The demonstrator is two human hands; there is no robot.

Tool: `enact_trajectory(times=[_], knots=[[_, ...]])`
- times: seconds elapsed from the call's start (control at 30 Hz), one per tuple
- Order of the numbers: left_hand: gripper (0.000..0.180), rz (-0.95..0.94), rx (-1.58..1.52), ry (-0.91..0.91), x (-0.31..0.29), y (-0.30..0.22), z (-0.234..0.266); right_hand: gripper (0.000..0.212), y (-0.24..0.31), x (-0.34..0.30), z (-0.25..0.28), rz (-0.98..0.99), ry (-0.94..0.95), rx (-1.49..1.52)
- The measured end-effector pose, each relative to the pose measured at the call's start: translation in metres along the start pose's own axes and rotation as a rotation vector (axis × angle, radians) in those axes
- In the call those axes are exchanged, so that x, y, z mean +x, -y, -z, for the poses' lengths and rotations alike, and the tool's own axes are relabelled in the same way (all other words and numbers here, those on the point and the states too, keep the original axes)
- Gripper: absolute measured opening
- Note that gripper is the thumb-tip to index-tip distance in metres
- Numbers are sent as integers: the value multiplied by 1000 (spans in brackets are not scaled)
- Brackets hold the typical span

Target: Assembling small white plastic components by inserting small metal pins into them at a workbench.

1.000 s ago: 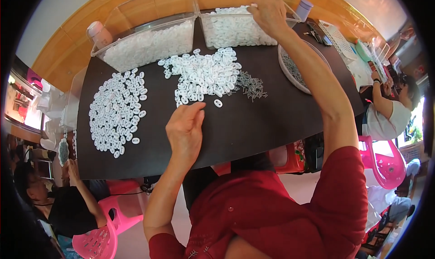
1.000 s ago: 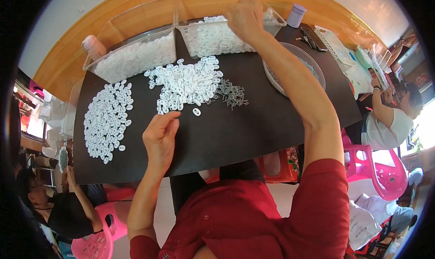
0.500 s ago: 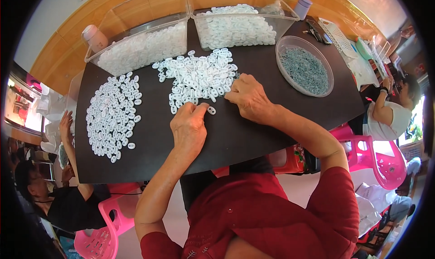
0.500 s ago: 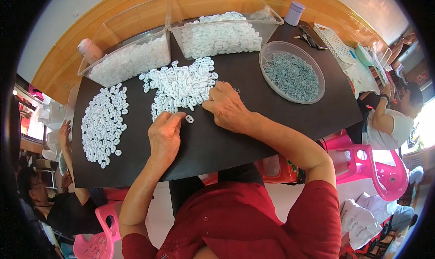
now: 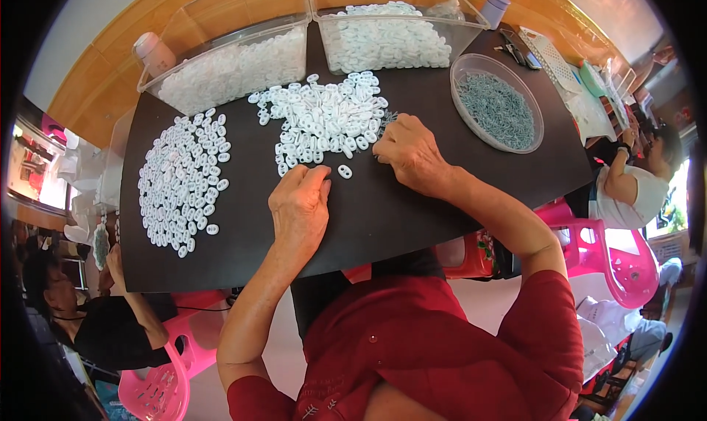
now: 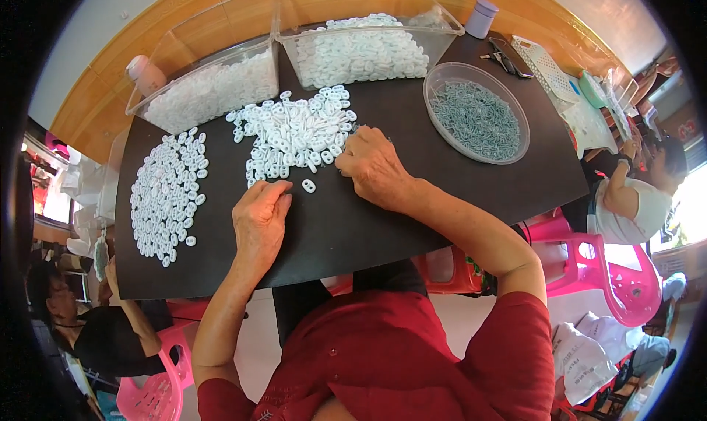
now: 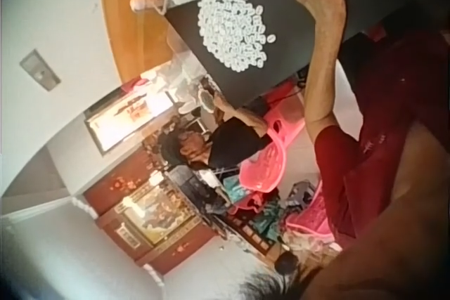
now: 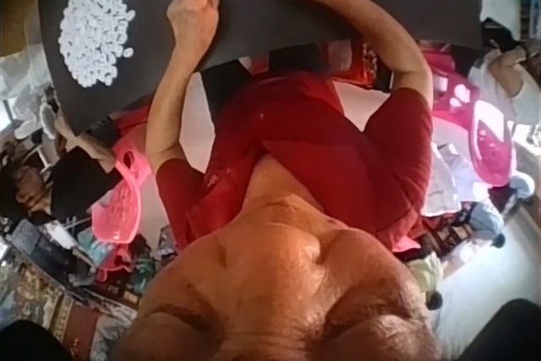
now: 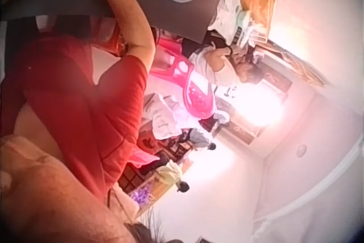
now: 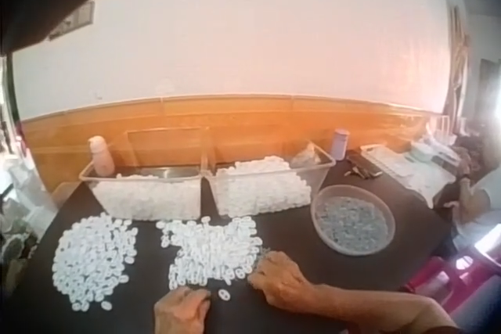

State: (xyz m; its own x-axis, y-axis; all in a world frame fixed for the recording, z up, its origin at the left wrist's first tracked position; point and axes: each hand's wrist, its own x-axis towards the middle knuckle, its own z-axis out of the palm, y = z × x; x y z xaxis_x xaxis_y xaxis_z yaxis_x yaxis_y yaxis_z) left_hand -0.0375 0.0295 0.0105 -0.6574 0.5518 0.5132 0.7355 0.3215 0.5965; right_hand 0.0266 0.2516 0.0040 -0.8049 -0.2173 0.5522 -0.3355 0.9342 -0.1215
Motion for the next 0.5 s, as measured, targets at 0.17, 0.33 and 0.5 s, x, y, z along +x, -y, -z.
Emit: enact_trajectory(times=[0.17, 0.33, 0.5], knots=[[16, -32, 22, 8, -1, -1, 0, 12, 7, 9, 4, 144, 10, -61], [17, -53, 61, 8, 1, -3, -4, 14, 13, 6, 2, 126, -20, -22], [19, -119, 91, -18, 7, -8, -7, 13, 11, 3, -1, 40, -56, 87]])
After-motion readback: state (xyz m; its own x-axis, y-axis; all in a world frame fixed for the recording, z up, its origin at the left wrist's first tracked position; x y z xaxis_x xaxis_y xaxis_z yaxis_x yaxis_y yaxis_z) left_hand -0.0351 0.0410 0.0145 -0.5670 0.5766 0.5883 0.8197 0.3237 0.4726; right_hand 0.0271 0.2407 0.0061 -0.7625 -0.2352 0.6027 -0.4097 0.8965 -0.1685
